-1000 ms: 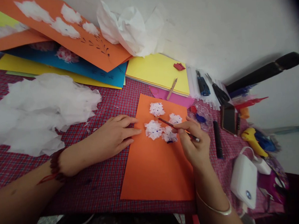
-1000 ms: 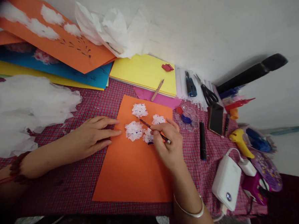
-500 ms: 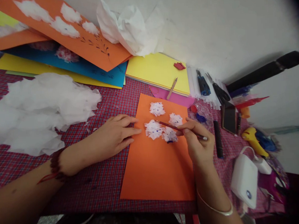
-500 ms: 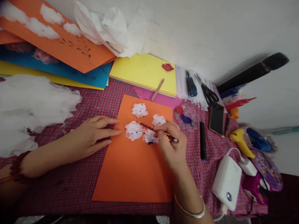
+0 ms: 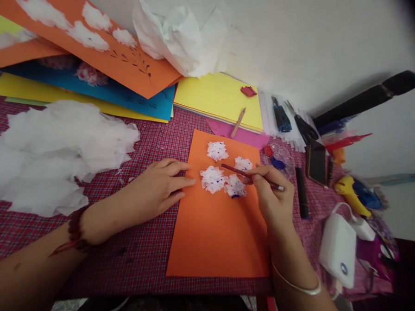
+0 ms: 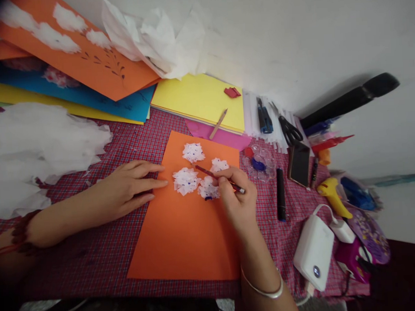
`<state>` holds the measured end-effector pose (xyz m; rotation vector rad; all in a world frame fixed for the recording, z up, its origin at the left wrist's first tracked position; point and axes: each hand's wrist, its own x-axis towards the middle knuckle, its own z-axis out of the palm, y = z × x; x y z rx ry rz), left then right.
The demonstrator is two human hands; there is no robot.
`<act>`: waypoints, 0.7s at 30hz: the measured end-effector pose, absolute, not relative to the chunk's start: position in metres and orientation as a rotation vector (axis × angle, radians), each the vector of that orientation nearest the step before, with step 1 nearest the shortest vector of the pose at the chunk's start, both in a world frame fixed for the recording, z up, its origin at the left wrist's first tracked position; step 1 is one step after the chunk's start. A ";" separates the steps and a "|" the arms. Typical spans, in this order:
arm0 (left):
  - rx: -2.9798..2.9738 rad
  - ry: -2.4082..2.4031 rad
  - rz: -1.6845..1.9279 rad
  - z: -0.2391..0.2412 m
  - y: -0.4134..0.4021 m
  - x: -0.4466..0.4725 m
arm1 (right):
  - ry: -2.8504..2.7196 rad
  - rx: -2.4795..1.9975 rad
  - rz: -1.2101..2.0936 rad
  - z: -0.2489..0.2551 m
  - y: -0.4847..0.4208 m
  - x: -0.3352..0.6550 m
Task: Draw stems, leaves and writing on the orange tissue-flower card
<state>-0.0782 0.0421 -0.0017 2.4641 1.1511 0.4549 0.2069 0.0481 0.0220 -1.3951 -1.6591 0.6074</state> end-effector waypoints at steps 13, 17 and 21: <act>2.480 1.153 0.481 -0.004 0.042 -0.079 | -1.568 -1.418 0.703 0.024 0.049 0.206; 2.472 1.151 0.480 -0.003 0.042 -0.079 | -1.549 -1.398 0.716 0.023 0.050 0.206; 2.463 1.156 0.477 -0.004 0.042 -0.079 | -1.527 -1.401 0.744 0.021 0.051 0.208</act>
